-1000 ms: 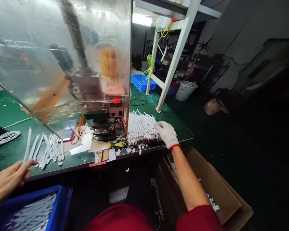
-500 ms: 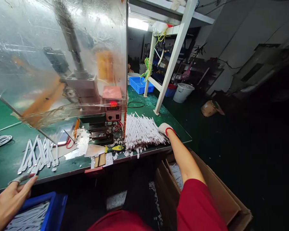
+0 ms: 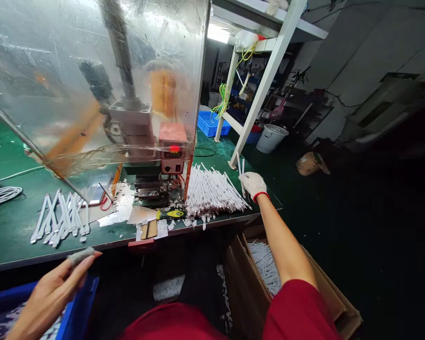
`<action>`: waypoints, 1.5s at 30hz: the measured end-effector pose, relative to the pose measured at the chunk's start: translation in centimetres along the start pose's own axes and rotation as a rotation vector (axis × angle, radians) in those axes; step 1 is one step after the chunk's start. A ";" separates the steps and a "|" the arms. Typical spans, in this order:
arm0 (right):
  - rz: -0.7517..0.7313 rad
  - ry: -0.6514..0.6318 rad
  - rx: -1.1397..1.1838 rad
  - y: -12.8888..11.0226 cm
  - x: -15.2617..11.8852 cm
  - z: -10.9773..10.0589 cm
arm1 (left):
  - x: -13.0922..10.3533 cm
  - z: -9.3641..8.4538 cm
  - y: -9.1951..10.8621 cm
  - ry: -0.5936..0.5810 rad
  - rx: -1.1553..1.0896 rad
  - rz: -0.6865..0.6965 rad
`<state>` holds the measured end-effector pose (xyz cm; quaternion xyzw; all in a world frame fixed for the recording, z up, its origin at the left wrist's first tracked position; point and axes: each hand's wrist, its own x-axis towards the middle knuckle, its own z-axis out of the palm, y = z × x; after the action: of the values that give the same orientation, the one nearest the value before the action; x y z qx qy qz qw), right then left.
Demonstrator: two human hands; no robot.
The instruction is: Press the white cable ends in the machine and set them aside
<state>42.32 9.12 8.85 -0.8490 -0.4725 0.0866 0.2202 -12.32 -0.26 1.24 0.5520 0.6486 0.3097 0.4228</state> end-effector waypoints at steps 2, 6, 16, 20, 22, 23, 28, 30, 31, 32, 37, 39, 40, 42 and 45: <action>-0.059 0.014 0.234 -1.6 -1.6 -0.6 | -0.8 2.4 1.8 -0.193 -0.101 0.006; -0.187 -0.160 0.788 -6.1 -7.7 0.4 | -1.9 7.8 6.1 -0.509 -0.150 0.149; -0.169 -0.656 0.993 -13.3 -18.7 5.7 | -1.6 13.5 8.3 -0.564 -0.264 0.240; -0.167 -0.713 1.043 -14.0 -18.3 6.5 | -2.3 12.2 6.7 -0.686 -0.473 0.024; -0.175 -0.723 1.031 -14.3 -18.3 6.8 | -2.5 11.7 6.2 -0.687 -0.507 -0.015; -0.180 -0.724 1.023 -14.5 -18.4 6.9 | -2.6 11.5 6.1 -0.684 -0.521 -0.028; -0.203 -0.688 0.934 -14.8 -18.7 8.0 | -2.6 11.5 5.7 -0.643 -0.575 -0.084; -0.196 -0.689 0.943 -14.7 -18.7 8.7 | -2.5 11.7 5.4 -0.632 -0.586 -0.101; -0.188 -0.707 0.961 -14.6 -18.6 9.1 | -2.5 11.8 5.2 -0.634 -0.596 -0.107; -0.176 -0.736 0.989 -14.6 -18.4 9.6 | -2.5 11.8 4.9 -0.638 -0.609 -0.115; -0.032 -0.989 1.195 -15.2 -17.7 12.6 | -2.3 11.6 4.0 -0.616 -0.682 -0.168; 0.014 -1.051 1.225 -15.8 -17.4 13.9 | -2.0 11.4 3.9 -0.600 -0.703 -0.174; 0.031 -1.069 1.230 -16.2 -17.3 14.5 | -1.9 11.2 3.9 -0.594 -0.712 -0.172; 0.069 -1.090 1.233 -16.8 -17.1 15.6 | -1.6 11.0 3.8 -0.576 -0.725 -0.165; 0.104 -1.072 1.222 -17.4 -16.9 16.8 | -1.1 10.6 3.8 -0.534 -0.727 -0.172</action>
<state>13.94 7.80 0.86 -0.4431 -0.3431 0.7338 0.3842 -1.13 -1.25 -0.01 0.3724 0.4095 0.3277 0.7657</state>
